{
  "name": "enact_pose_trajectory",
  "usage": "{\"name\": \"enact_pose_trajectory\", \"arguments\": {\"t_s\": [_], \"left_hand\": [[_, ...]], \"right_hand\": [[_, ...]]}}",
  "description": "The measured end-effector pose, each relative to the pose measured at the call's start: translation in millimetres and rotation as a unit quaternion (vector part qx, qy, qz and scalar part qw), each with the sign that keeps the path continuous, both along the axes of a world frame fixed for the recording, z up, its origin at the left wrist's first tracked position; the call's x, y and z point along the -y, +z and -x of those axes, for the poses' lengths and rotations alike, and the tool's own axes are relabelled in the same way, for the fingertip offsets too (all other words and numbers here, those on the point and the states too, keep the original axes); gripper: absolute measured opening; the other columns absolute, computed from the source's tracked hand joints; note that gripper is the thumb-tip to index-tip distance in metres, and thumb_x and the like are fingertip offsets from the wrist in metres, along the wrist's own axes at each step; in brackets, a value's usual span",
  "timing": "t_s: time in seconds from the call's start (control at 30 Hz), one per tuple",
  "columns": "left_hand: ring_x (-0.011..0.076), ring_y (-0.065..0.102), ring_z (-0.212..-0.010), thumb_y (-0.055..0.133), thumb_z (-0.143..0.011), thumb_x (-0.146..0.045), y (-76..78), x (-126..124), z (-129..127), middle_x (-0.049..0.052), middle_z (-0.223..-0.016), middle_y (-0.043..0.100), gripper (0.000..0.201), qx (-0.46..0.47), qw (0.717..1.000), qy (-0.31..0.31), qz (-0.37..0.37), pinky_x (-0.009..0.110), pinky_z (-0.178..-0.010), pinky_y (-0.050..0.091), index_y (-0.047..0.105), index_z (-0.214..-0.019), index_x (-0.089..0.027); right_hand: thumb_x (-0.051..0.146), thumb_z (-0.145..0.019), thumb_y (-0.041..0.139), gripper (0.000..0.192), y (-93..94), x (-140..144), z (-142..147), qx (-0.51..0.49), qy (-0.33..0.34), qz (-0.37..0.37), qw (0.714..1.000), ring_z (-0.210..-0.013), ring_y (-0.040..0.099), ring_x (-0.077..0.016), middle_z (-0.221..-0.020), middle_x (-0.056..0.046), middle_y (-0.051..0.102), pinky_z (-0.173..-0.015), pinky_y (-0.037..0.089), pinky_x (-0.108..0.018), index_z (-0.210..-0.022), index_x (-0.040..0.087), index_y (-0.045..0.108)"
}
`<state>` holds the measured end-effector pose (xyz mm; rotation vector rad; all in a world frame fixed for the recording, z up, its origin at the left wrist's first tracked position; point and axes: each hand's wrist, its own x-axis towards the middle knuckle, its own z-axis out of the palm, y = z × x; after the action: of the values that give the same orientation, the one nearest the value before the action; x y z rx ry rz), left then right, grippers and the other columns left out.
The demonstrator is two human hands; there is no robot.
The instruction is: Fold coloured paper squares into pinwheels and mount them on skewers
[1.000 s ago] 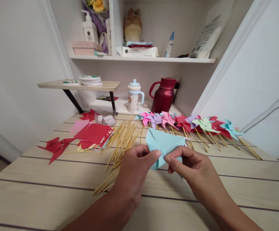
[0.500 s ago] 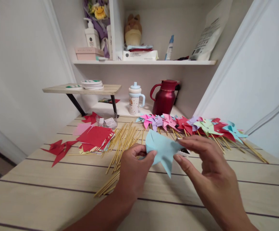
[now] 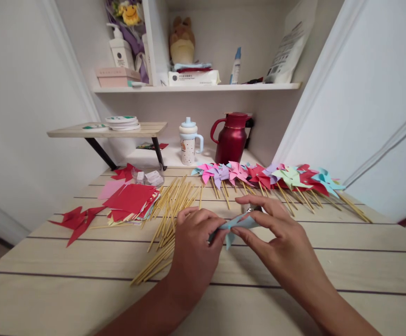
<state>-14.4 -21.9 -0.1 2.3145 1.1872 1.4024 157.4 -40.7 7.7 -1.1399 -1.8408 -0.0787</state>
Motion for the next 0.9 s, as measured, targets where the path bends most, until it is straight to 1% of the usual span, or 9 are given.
{"name": "enact_pose_trajectory", "arguments": {"t_s": [0.1,0.2,0.33,0.4,0.43,0.53,0.63,0.73,0.9], "left_hand": [[0.0179,0.065,-0.079,0.072,-0.08,-0.012,-0.6,-0.8,0.5,-0.001,-0.08,0.072,0.012,-0.007,1.0,0.0,0.002,0.041,-0.092,0.037,0.073,-0.082,-0.023],[0.0187,0.066,-0.079,0.071,-0.081,-0.015,0.0,0.0,0.2,-0.001,-0.08,0.072,0.012,-0.014,1.0,0.002,0.018,0.042,-0.096,0.035,0.074,-0.083,-0.027],[0.02,0.065,-0.085,0.07,-0.084,-0.025,4.1,4.1,1.9,0.0,-0.084,0.072,0.005,0.034,0.999,0.014,0.021,0.042,-0.1,0.035,0.074,-0.085,-0.028],[0.0229,0.062,-0.101,0.069,-0.085,-0.032,6.1,4.1,4.8,0.003,-0.102,0.071,0.018,0.097,0.994,0.038,0.025,0.041,-0.1,0.037,0.072,-0.103,-0.028],[0.0242,0.059,-0.109,0.068,-0.085,-0.035,6.6,2.9,6.5,0.005,-0.113,0.068,0.031,0.136,0.989,0.05,0.035,0.041,-0.101,0.038,0.068,-0.115,-0.028],[0.0261,0.054,-0.12,0.068,-0.084,-0.045,4.7,-5.7,10.4,0.01,-0.13,0.059,0.063,0.256,0.958,0.042,0.123,0.042,-0.103,0.039,0.048,-0.141,-0.026],[0.0287,0.053,-0.124,0.072,-0.078,-0.05,1.4,-14.4,9.9,0.014,-0.131,0.059,0.069,0.302,0.918,-0.03,0.254,0.044,-0.104,0.04,0.052,-0.138,-0.022],[0.0301,0.054,-0.124,0.078,-0.072,-0.046,0.6,-15.1,6.8,0.014,-0.13,0.062,0.057,0.297,0.888,-0.093,0.338,0.042,-0.104,0.041,0.066,-0.122,-0.021],[0.0292,0.062,-0.114,0.081,-0.069,-0.032,2.5,-9.9,4.4,0.011,-0.118,0.07,0.037,0.302,0.872,-0.101,0.372,0.04,-0.102,0.043,0.075,-0.103,-0.021]], "right_hand": [[0.021,-0.084,0.068,0.005,2.9,1.2,-0.8,-0.01,0.008,0.015,1.0,-0.102,0.062,-0.0284,-0.112,-0.008,0.069,-0.086,0.049,-0.048,-0.08,0.025,0.07],[0.024,-0.083,0.069,0.005,5.3,1.5,0.2,-0.029,0.023,0.053,0.998,-0.102,0.062,-0.0285,-0.107,-0.007,0.072,-0.088,0.048,-0.047,-0.085,0.027,0.072],[0.03,-0.082,0.069,0.007,4.4,0.6,3.1,-0.147,0.031,0.169,0.974,-0.098,0.063,-0.0276,-0.095,-0.006,0.073,-0.088,0.047,-0.043,-0.086,0.026,0.074],[0.036,-0.08,0.072,0.014,2.6,-1.7,3.2,-0.273,0.046,0.26,0.925,-0.085,0.065,-0.0243,-0.087,-0.005,0.074,-0.078,0.049,-0.038,-0.082,0.023,0.074],[0.039,-0.078,0.074,0.018,1.8,-3.4,2.8,-0.346,0.061,0.302,0.886,-0.076,0.064,-0.0218,-0.082,-0.004,0.074,-0.072,0.049,-0.035,-0.081,0.022,0.074],[0.039,-0.069,0.082,0.023,1.3,-9.6,1.2,-0.503,0.092,0.344,0.787,-0.061,0.059,-0.0151,-0.071,-0.002,0.073,-0.06,0.046,-0.028,-0.077,0.019,0.075],[0.036,-0.065,0.085,0.022,1.7,-14.1,1.9,-0.562,0.112,0.346,0.743,-0.059,0.058,-0.013,-0.07,-0.002,0.073,-0.059,0.045,-0.025,-0.075,0.019,0.076],[0.036,-0.064,0.086,0.024,-0.2,-14.6,5.5,-0.557,0.124,0.351,0.742,-0.058,0.059,-0.0138,-0.068,-0.003,0.073,-0.059,0.046,-0.026,-0.076,0.017,0.077],[0.037,-0.068,0.084,0.024,-4.5,-10.9,10.3,-0.507,0.109,0.334,0.787,-0.064,0.062,-0.016,-0.076,-0.004,0.076,-0.063,0.049,-0.028,-0.08,0.018,0.077]]}}
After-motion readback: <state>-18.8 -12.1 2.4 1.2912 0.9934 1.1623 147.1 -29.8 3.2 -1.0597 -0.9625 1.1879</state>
